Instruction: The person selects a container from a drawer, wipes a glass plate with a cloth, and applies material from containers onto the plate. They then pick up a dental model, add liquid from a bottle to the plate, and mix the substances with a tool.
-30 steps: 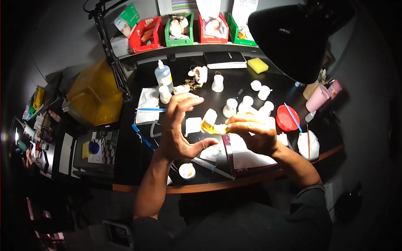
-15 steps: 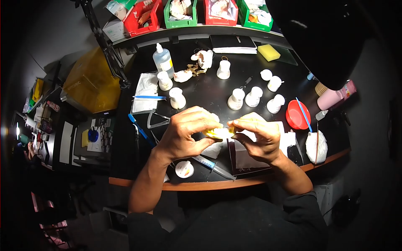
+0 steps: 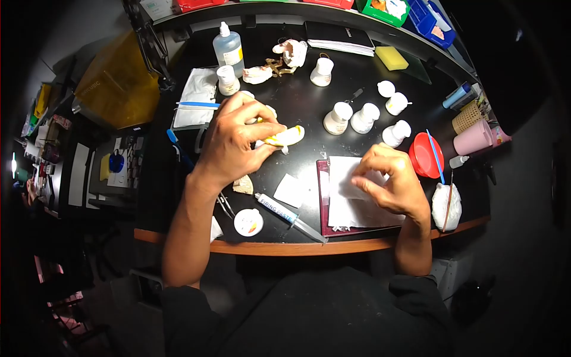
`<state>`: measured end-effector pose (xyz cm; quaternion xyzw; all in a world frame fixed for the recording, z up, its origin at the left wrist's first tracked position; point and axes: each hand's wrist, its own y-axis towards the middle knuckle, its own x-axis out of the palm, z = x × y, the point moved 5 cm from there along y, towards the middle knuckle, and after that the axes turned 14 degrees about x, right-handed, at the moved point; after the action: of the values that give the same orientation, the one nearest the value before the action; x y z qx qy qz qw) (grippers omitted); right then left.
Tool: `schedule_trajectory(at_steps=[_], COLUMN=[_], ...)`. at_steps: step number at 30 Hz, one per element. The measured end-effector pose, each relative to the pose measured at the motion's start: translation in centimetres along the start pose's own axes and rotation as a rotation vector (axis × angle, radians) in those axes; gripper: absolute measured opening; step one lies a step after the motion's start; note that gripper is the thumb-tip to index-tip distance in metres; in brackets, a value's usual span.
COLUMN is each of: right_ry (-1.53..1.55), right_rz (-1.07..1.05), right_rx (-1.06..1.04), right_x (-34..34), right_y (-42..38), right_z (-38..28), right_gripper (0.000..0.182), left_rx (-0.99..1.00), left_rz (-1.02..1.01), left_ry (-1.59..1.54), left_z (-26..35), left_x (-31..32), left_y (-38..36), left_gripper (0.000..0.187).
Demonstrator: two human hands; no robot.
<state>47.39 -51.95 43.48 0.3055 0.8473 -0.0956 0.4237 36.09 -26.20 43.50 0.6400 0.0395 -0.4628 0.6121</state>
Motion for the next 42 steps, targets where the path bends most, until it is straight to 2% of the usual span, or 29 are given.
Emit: schedule_trajectory(at_steps=[4,8,12,15,19,22,25,31,32,35,37,38,39,41,42], right_ry=[-0.013,-0.003,-0.022,-0.005,0.018,0.027,-0.072,-0.204,-0.213,-0.16,-0.177,-0.185,-0.197,-0.297,-0.388], right_rz=[-0.291,-0.364,-0.208,-0.146,-0.049,-0.046,-0.147,-0.077,-0.101,-0.115,0.006,0.077,0.15,0.053,-0.048], right_rx=[-0.049,-0.065,-0.087,-0.086,-0.157,-0.215,-0.249,-0.265,-0.318,-0.246,-0.259,-0.283,-0.302,-0.241,-0.102], right_x=[0.6,2.0,1.6,1.5,2.3,3.9,5.8,8.7,9.0,8.8,8.5,9.0,9.5,11.4,12.3], right_y=[-0.8,-0.7,-0.4,-0.2,0.3,0.6,0.5,1.2,1.4,3.1,5.5,6.8,7.7,9.3,9.9], right_z=[-0.1,-0.1,-0.5,-0.4,-1.3,-2.0,-3.0,-5.0,-5.1,-5.2,-5.9,-6.0,-5.9,-5.1,-5.2], right_gripper=[0.022,0.023,0.018,0.016,0.013,0.016,0.017,0.019,0.012,0.011,0.014,0.015,0.016,0.026,0.026], left_rx=[-0.099,-0.098,-0.144,-0.236,-0.192,-0.165,-0.156,-0.141,-0.146,-0.149,-0.118,-0.183,-0.167,-0.161,-0.171], left_rz=[-0.133,-0.144,-0.128,-0.064,0.049,0.103,0.12,0.12,0.123,0.161,0.224,0.211,0.236,0.244,0.244], left_ry=[-0.066,-0.154,-0.129,-0.066,-0.014,0.021,0.025,0.077,0.072,0.084,0.102,0.107,0.114,0.134,0.136], left_z=[-0.3,-0.4,-1.4,-1.9,-3.0,-3.4,-3.5,-3.6,-3.6,-3.5,-3.6,-3.9,-3.8,-3.7,-3.8], left_x=[0.7,2.2,1.9,-0.1,-2.0,-2.5,-2.5,-2.7,-2.7,-3.6,-4.2,-4.3,-4.6,-5.1,-5.1], left_y=[-0.7,-1.5,-1.8,-1.6,-1.8,-2.0,-2.2,-2.2,-2.2,-2.3,-2.2,-2.3,-2.3,-2.2,-2.2], left_gripper=[0.033,0.034,0.035,0.027,0.027,0.029,0.03,0.03,0.03,0.03,0.03,0.031,0.033,0.035,0.035])
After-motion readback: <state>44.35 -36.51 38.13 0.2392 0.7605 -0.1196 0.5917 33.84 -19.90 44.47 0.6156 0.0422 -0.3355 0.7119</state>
